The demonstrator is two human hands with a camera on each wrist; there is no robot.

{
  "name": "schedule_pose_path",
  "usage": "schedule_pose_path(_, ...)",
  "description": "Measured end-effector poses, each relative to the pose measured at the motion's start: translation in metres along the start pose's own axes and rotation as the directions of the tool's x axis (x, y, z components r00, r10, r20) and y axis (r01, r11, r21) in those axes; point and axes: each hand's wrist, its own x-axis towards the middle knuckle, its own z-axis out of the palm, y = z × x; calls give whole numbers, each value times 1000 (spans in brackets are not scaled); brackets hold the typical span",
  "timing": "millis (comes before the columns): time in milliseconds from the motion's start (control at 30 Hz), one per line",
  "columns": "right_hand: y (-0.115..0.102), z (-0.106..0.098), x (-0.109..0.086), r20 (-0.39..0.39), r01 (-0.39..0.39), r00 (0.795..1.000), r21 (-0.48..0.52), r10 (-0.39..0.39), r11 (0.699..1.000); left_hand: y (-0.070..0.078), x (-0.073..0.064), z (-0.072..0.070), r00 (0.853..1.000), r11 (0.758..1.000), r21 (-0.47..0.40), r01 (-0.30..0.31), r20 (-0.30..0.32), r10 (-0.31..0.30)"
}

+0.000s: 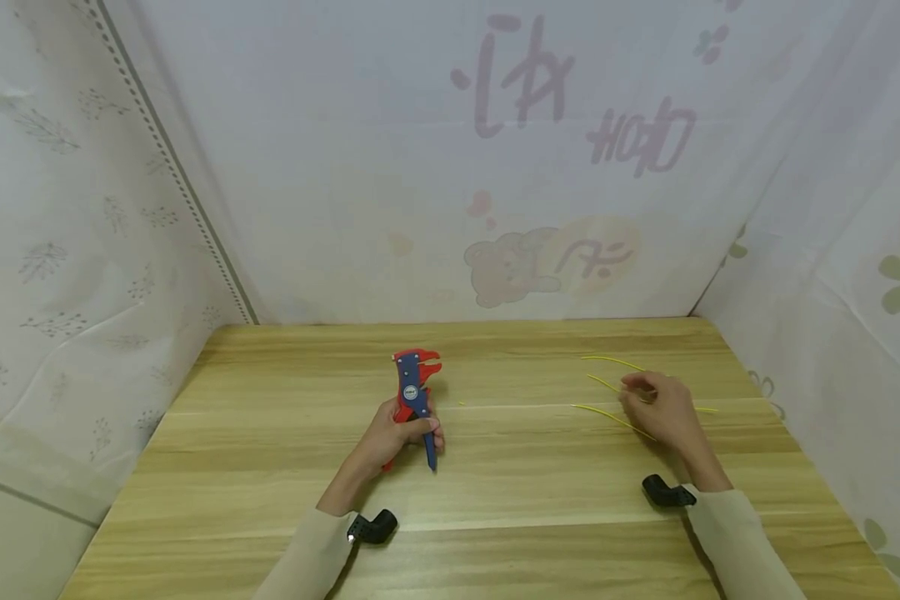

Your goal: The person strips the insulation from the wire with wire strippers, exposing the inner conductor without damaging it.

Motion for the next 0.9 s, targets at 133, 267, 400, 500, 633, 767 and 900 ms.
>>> schedule_pose_path(133, 5, 5, 1, 32, -25, 999, 16, 24, 1000, -2, 0, 0, 1000, 1000, -10, -3, 3, 3)
schedule_pose_path(267, 8, 9, 2, 33, -27, 999, 14, 27, 1000, -3, 0, -1, 1000, 1000, -15, -3, 8, 3)
schedule_pose_path(400, 10, 10, 2, 31, -25, 999, 13, 24, 1000, -3, 1, -2, 1000, 1000, -13, -8, 11, 8)
schedule_pose_path(500, 11, 11, 2, 29, -18, 999, 4, 18, 1000, -2, 0, -1, 1000, 1000, -8, -6, 8, 6)
schedule_pose_path(633, 12, 12, 3, 35, -13, 999, 1, 13, 1000, -2, -1, -1, 1000, 1000, -8, 5, 4, -5)
schedule_pose_path(767, 11, 13, 3, 30, 1, 1000, -10, -1, 1000, -2, -1, 0, 1000, 1000, -11, 10, 2, -10)
schedule_pose_path(900, 10, 12, 5, 29, 20, 999, -34, -19, 999, -2, 0, 0, 1000, 1000, -10, 10, 1, -10)
